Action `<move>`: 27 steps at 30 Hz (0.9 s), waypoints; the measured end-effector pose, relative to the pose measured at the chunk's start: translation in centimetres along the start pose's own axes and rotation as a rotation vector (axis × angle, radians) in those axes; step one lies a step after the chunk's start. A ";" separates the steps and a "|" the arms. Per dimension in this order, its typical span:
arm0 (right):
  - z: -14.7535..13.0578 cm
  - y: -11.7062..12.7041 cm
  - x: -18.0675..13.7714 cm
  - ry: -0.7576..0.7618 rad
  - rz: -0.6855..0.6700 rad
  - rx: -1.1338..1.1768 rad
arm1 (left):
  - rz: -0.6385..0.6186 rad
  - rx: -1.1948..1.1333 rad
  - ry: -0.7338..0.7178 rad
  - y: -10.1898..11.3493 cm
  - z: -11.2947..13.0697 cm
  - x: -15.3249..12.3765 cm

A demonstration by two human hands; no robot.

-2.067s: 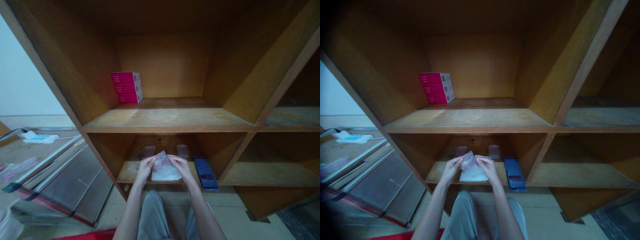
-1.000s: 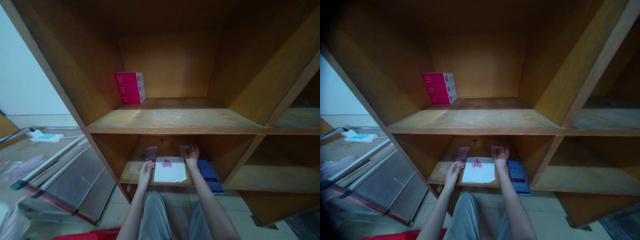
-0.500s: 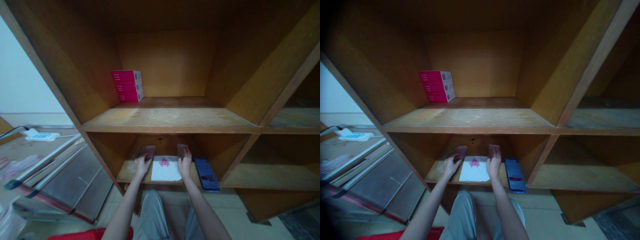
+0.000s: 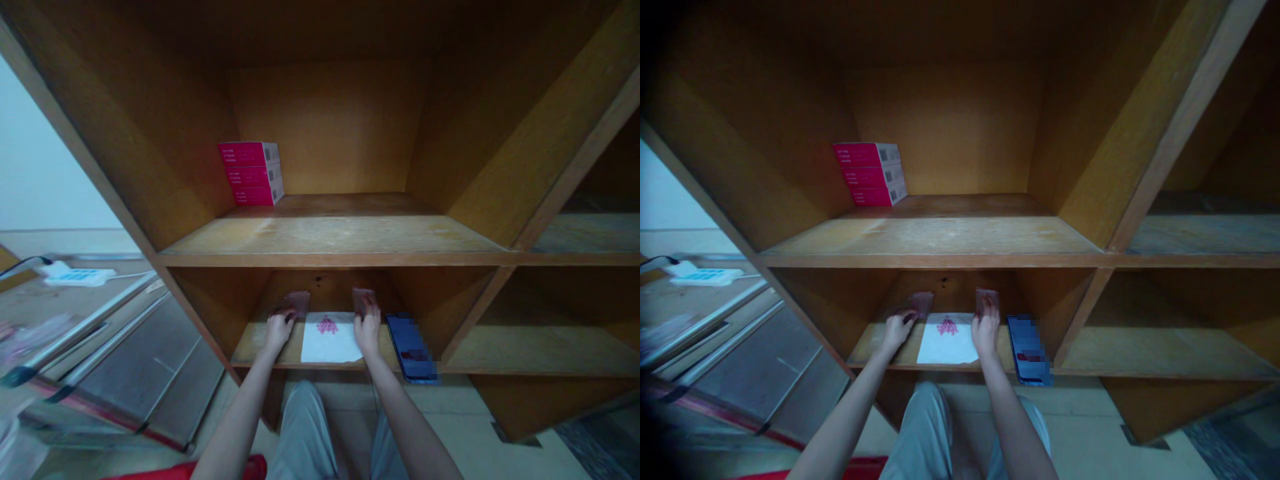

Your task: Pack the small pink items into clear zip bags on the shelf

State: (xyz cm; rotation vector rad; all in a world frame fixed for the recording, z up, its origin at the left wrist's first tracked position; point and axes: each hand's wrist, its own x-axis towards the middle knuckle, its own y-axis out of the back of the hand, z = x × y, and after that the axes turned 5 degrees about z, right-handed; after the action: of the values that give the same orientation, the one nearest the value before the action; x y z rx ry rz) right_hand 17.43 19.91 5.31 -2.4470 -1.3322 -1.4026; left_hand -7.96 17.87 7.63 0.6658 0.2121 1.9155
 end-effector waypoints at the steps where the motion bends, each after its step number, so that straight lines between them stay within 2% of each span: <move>1: 0.0 0.0 0.0 -0.001 -0.002 0.002 | 0.014 -0.018 0.005 0.0 -0.1 0.1; 4: 0.1 0.0 -0.1 -0.005 -0.006 0.000 | 0.088 -0.087 0.047 0.2 -0.2 0.6; 7: 0.2 -0.1 -0.1 -0.003 -0.004 -0.004 | 0.249 -0.241 0.125 0.4 -0.2 1.4; 10: 0.2 -0.1 0.0 -0.013 0.005 -0.001 | 0.408 -0.492 0.238 0.8 0.1 1.9; 12: 0.1 0.0 0.0 -0.020 0.013 0.001 | 0.451 -0.754 0.336 1.2 0.7 1.9; 16: -0.2 0.3 0.0 -0.044 0.007 -0.006 | 0.328 -1.196 0.535 1.8 2.7 0.8; 19: -1.0 0.5 0.0 -0.096 0.006 0.027 | 0.175 -1.321 0.685 1.6 4.4 -0.8; 22: -2.8 0.4 0.3 -0.164 -0.042 0.256 | 0.058 -1.367 0.761 1.0 5.5 -2.3; 25: -5.2 0.2 1.0 -0.318 -0.255 0.629 | 0.001 -1.389 0.790 0.3 6.2 -3.3; 27: -6.7 0.1 1.5 -0.447 -0.410 0.777 | -0.023 -1.360 0.790 0.0 6.5 -3.8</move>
State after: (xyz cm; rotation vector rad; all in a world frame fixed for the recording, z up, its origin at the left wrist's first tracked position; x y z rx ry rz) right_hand 13.16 18.17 10.38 -2.0409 -2.0450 -0.2063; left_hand -3.29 13.54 11.69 -0.9833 -0.5712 1.7121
